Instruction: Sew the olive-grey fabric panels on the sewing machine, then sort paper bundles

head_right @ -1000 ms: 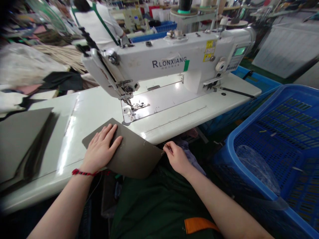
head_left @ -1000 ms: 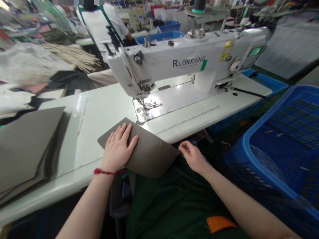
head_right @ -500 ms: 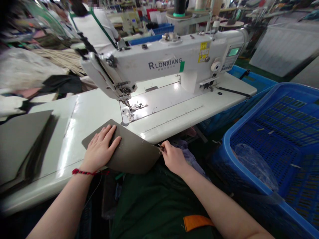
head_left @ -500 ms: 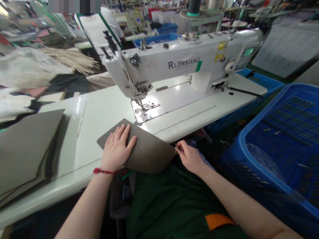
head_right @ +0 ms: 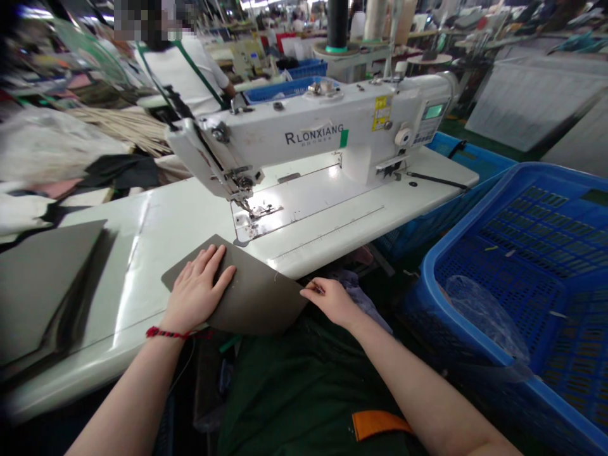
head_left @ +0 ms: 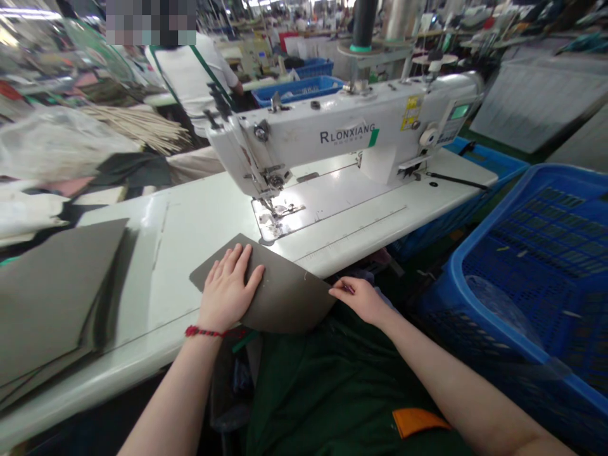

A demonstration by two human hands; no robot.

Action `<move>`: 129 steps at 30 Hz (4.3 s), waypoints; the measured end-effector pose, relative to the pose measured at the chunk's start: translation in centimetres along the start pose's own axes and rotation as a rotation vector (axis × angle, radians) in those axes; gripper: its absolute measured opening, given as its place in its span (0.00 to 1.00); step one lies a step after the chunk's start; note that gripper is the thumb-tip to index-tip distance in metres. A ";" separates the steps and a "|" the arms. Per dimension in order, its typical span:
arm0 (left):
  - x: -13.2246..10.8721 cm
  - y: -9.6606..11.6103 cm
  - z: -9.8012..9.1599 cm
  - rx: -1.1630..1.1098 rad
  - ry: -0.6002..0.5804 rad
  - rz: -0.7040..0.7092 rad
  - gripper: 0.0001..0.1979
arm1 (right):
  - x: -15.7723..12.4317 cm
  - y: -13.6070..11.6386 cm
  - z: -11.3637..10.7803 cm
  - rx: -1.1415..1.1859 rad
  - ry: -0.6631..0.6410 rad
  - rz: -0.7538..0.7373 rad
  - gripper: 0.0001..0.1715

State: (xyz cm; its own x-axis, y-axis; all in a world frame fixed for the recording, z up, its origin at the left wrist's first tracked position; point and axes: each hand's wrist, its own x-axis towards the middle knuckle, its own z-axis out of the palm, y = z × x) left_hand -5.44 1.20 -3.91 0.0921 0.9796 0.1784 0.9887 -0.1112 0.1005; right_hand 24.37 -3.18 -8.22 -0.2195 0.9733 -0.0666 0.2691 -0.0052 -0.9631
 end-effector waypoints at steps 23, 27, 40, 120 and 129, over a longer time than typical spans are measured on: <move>-6.3 -10.5 -2.4 -0.117 0.050 0.141 0.24 | 2.6 -10.6 3.0 -1.087 -0.108 -0.339 0.34; -6.0 -11.9 -1.2 -0.018 0.105 0.116 0.31 | -0.1 -11.2 3.9 -1.140 -0.471 -0.329 0.16; 0.6 -6.5 -1.9 -0.170 0.011 0.268 0.32 | 18.2 -12.1 4.5 -1.029 -0.363 -0.512 0.39; 8.5 -2.9 -1.1 -0.233 -0.108 0.232 0.22 | 18.6 -9.2 1.9 -1.129 -0.294 -0.414 0.31; 8.5 -2.9 -1.1 -0.258 -0.104 0.183 0.22 | 18.6 -9.4 1.8 -1.126 -0.308 -0.399 0.33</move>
State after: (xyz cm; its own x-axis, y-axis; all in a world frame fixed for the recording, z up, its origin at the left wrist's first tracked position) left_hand -7.66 9.70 -1.61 0.2900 0.9499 0.1168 0.8932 -0.3124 0.3234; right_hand 16.06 14.57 -0.90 -0.6423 0.7661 -0.0254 0.7569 0.6286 -0.1790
